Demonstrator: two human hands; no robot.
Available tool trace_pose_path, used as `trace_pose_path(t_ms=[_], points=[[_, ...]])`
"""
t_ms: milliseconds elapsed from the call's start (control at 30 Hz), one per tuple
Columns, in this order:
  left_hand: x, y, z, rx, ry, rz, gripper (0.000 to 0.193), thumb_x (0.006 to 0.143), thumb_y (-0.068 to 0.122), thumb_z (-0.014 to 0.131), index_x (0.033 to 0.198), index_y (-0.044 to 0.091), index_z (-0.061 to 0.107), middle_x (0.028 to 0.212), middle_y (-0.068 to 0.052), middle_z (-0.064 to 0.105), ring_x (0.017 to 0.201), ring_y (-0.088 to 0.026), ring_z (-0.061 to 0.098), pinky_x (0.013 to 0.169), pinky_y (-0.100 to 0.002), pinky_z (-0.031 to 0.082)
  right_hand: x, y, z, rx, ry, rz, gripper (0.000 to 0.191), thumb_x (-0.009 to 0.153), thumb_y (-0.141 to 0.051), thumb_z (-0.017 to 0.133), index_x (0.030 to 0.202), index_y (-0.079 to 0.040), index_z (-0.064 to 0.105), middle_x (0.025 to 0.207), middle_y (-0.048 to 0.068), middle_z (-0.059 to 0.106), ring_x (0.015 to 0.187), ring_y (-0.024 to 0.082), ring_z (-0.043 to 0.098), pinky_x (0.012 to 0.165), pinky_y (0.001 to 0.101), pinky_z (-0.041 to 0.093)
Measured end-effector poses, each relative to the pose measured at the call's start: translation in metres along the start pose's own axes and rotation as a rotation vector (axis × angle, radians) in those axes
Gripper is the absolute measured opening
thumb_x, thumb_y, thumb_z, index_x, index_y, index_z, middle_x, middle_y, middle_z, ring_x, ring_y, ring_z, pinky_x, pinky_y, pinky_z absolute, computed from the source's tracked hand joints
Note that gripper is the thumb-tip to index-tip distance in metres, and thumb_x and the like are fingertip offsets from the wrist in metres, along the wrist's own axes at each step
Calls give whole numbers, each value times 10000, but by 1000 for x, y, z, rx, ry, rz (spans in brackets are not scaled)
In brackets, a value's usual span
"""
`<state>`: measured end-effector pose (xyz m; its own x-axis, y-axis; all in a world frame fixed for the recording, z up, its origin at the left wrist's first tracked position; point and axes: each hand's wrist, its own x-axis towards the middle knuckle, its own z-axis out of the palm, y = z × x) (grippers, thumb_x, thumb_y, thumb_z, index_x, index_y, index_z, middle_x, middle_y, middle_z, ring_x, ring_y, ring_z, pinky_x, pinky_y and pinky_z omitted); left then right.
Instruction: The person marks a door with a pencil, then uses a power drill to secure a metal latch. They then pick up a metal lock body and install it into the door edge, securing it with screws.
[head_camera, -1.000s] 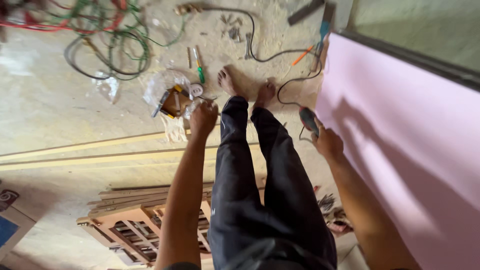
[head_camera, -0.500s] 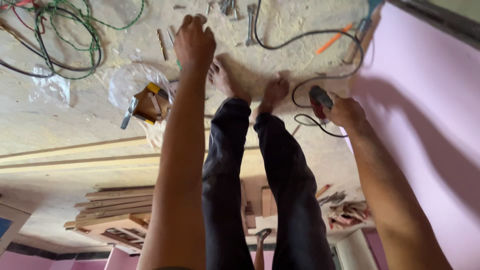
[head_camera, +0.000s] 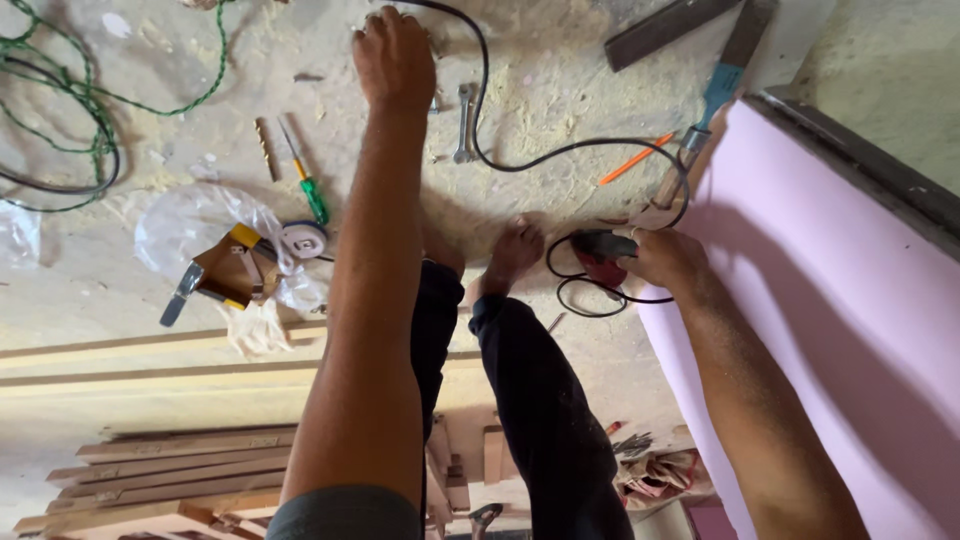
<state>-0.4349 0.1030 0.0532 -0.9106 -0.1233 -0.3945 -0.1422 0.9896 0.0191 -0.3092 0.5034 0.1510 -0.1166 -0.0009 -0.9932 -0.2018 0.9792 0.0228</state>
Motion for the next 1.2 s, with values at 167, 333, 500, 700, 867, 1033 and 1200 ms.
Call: trace_pose_path(t_ms=[167,333,500,700,867,1033,1200], points=[[-6,-1,-3,-194,-113,-57,188,923,189,621,1033,46,673,1084,-151,646,985,-301,671,840,-471,534,-5,7,-11,-38,121,-54,520,862,-380,780,1363,-321,655,1180,51,734,1117,278,696,942,440,571],[-6,13,-8,-223,-88,-63,186,886,186,620,1036,79,647,1077,-135,670,948,-284,705,741,-417,584,0,0,-7,-181,306,-32,599,793,-324,834,1363,-330,650,1382,40,607,1271,264,571,1003,488,473],[9,26,-5,-155,-96,-53,177,984,184,572,1083,57,644,1047,-142,695,898,-256,717,719,-403,580,0,0,-3,-172,376,-35,574,810,-321,826,1363,-275,680,1388,66,609,1299,262,555,1095,469,431],[0,21,-3,-354,-43,-216,351,853,116,629,1202,122,670,983,-108,757,786,-266,734,695,-416,577,-19,-11,1,-33,678,-75,500,788,-327,838,1253,-179,732,1290,108,656,1250,312,578,1073,483,437],[-79,7,-8,-791,-118,-300,275,809,281,798,1053,153,804,869,-92,785,769,-254,730,715,-400,563,-44,-66,0,886,646,-245,389,997,-316,703,1299,-71,689,1268,91,719,1200,229,680,1035,384,545],[-221,33,-51,-1356,-408,-206,269,912,212,740,1110,31,745,954,-89,791,840,-152,758,755,-307,619,-84,-144,1,1423,318,-329,381,1068,-313,579,1295,-31,698,1180,76,764,1060,160,730,931,313,580],[-313,55,-104,-1683,-555,-580,220,935,59,685,1116,-66,680,992,-169,774,857,-225,770,775,-342,643,-157,-182,12,1390,319,-343,356,1057,-236,586,1336,-34,677,1093,97,760,971,133,696,839,300,588]])
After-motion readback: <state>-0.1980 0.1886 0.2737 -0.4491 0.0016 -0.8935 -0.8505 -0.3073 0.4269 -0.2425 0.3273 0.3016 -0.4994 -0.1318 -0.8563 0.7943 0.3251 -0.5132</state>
